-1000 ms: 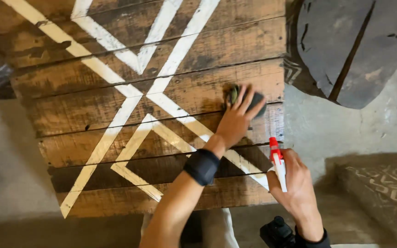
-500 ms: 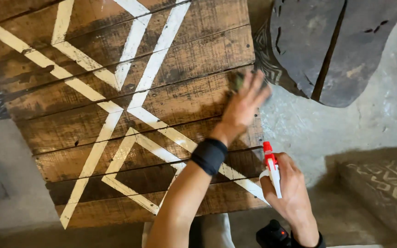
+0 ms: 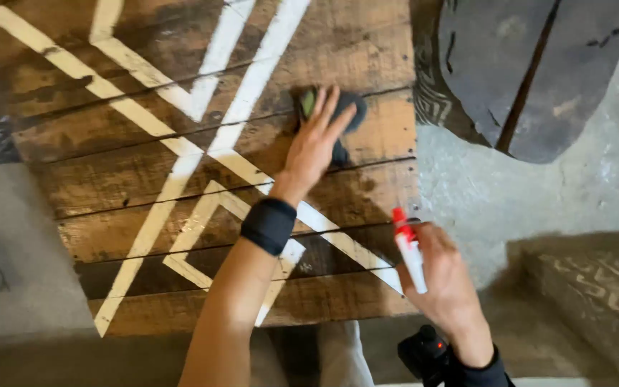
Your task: The person sprays a liquid cleaner onto wooden furniture surfaces and wipes them with a dark cloth. They clean a large table with a white geometric pattern, then a smaller table with a chevron pattern, and finally a small wooden stool. The person moves between items in a workshop-like room.
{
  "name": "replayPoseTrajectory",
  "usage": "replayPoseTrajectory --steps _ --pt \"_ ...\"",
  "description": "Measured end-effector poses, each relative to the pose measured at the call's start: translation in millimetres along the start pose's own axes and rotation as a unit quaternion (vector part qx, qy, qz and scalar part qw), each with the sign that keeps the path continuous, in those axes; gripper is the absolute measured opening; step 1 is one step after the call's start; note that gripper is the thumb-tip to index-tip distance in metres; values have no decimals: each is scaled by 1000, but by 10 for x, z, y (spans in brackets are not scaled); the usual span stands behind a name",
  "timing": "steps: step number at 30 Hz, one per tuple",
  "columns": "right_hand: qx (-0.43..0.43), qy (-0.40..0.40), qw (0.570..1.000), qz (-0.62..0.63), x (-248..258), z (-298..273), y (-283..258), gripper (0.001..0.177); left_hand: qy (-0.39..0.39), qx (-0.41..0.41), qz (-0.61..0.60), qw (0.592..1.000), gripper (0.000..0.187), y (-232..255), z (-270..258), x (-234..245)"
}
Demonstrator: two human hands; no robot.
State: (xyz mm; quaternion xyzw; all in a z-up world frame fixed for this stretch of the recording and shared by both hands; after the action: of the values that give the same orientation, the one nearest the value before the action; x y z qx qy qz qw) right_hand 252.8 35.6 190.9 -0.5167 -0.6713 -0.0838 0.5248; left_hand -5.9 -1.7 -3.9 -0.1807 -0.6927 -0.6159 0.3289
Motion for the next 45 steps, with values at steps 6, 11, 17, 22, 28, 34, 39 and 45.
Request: replayPoseTrajectory --steps 6,11,17,22,28,34,39,45 --pt "107 -30 994 -12 -391 36 -791 39 -32 -18 19 999 71 -350 -1245 587" --pt "199 -12 980 -15 -829 7 -1834 45 12 73 101 992 60 -1219 -2144 1499" --pt "193 -14 979 -60 -1574 35 -2697 34 124 222 100 962 63 -2426 -3299 2524" --pt "146 -27 983 -111 -2001 66 -3186 17 148 276 86 946 69 -3153 -3871 3101" --pt "138 -16 988 -72 -2121 -65 -3688 34 207 284 46 935 75 -3584 -3695 2967" --pt "186 -6 982 -31 -2338 -212 -4021 40 188 155 1 970 63 -2582 -2944 2593" --pt "145 -28 988 -34 -2519 -224 -4276 38 34 -87 15 996 55 -2470 -3368 2385" --pt "83 -90 990 -65 -2632 -197 -4205 29 136 167 -54 975 65 -3577 -3752 3213"
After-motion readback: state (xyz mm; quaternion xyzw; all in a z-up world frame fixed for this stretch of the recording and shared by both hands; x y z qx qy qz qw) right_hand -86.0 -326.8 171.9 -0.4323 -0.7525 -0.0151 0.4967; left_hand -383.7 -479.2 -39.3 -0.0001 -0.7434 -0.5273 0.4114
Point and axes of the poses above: each hand's wrist, its own z-axis towards the middle knuckle, its own x-axis out of the back of the hand, y = z × x, the point moved 1 cm from there along z, towards the middle knuckle, and after that the axes turned 15 degrees about -z, right-handed, at the moved point
